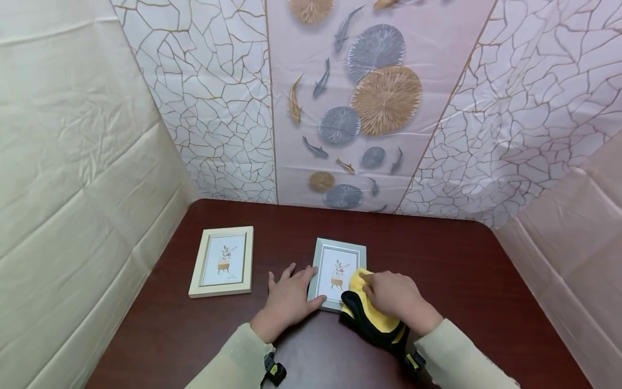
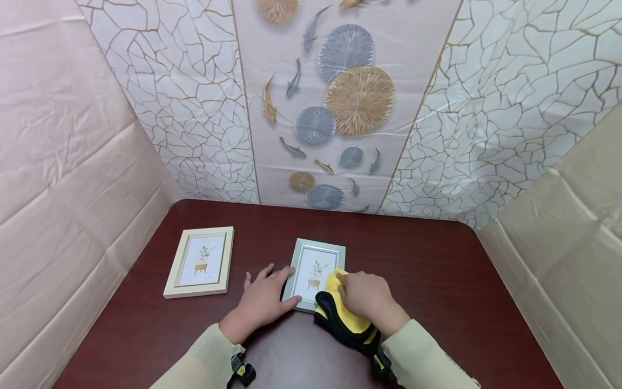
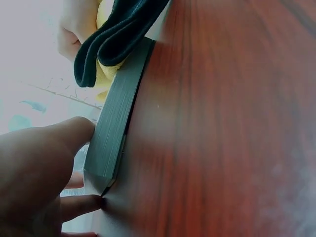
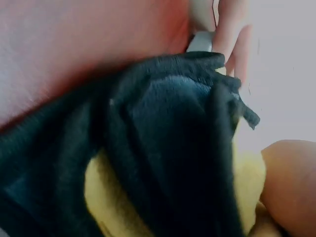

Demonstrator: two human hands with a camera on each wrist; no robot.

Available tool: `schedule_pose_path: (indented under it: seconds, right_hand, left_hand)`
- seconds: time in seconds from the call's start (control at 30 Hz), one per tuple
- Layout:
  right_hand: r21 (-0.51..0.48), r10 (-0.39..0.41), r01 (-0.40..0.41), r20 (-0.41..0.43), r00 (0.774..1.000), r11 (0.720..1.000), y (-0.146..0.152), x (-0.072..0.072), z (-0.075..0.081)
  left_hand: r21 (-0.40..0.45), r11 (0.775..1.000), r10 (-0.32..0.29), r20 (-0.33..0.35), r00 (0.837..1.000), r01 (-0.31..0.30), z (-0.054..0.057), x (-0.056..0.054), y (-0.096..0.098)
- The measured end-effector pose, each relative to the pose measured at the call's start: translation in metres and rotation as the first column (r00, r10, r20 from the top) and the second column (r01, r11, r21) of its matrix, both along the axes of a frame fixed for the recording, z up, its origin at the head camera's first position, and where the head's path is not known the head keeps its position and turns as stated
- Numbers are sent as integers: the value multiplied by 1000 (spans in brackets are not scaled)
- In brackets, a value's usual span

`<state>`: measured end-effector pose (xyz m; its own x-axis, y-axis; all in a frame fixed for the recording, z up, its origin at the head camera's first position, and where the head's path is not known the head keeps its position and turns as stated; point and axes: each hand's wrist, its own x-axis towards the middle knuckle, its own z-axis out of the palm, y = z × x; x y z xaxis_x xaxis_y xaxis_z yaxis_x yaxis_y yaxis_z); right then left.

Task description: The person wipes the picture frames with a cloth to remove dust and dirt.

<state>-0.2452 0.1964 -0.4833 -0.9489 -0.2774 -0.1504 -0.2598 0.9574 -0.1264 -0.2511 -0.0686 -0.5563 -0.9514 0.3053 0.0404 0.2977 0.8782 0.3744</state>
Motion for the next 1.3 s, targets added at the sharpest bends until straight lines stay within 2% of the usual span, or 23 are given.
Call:
schedule_pose_path:
  seconds: [0.33,0.57,0.73,0.83,1.13,1.3]
  right_hand:
    - [-9,25,-26,-42,999,1000,-6,9,7]
    - [-7,105,-106,-106,989,994,-28,17,15]
    - [7,154,-154,-37,987,988,-37,21,7]
    - [45,150,-150,1,989,988,-34,23,1]
    - [130,114,-118,42,993,984,-19,19,0]
    - [145,127,-129,20,992,981,-16,19,0]
  left_hand:
    - [-2,1000,8,4,1000,-8,1,-5,1]
    - [-18,1000,18,27,999,-18,0,-1,2]
    - [-8,1000,30,33,999,-29,-5,3,4]
    - [-7,1000,24,28,999,-24,-7,3,5]
    - [1,1000,-1,4,1000,1,-3,1,-2]
    - [26,998,-53,22,998,52,0,-7,-12]
